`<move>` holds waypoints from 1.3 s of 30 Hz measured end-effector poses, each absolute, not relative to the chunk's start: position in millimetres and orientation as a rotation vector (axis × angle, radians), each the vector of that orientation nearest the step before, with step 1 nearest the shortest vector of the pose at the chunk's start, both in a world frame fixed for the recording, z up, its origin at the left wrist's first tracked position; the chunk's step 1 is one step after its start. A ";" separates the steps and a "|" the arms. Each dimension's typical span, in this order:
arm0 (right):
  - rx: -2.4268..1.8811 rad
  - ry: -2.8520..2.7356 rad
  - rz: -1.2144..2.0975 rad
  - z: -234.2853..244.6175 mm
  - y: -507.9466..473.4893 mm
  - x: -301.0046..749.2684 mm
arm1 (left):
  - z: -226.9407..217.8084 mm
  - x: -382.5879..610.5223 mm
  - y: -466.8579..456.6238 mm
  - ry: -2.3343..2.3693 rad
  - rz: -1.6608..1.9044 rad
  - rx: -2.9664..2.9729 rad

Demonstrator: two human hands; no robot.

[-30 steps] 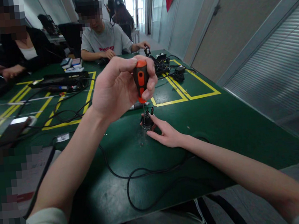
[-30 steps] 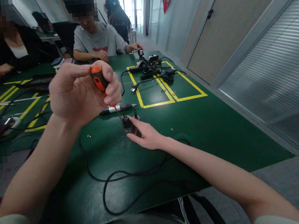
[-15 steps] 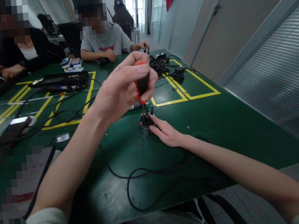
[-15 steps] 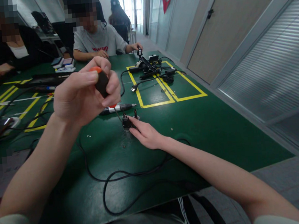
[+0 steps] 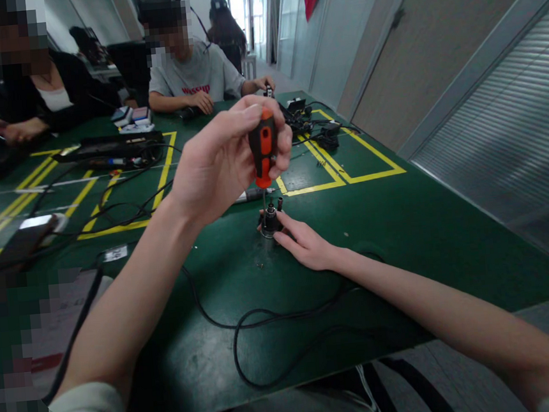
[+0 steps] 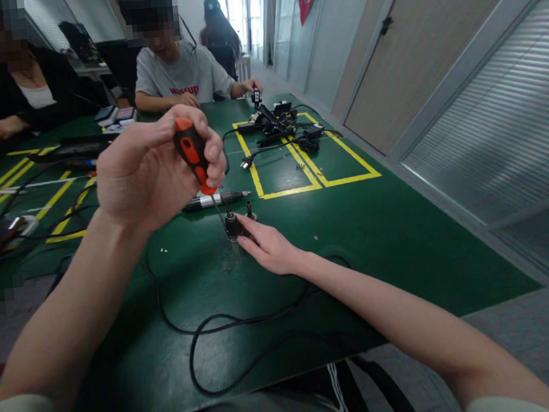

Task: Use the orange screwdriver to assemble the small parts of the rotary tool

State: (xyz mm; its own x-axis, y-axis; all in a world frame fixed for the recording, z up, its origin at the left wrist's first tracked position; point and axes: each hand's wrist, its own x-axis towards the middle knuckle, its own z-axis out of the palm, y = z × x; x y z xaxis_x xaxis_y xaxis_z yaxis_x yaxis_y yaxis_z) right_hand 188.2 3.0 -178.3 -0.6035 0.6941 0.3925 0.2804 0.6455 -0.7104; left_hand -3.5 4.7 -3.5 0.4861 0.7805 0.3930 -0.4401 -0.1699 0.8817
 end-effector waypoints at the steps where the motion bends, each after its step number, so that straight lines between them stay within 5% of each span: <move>1: -0.760 -2.193 0.803 -178.7 3.1 188.3 | -3.5 -3.2 3.4 0.328 1.122 1.346; 39: -0.760 -2.195 0.779 -176.4 1.2 187.1 | -1.9 -4.1 1.9 0.321 1.085 1.411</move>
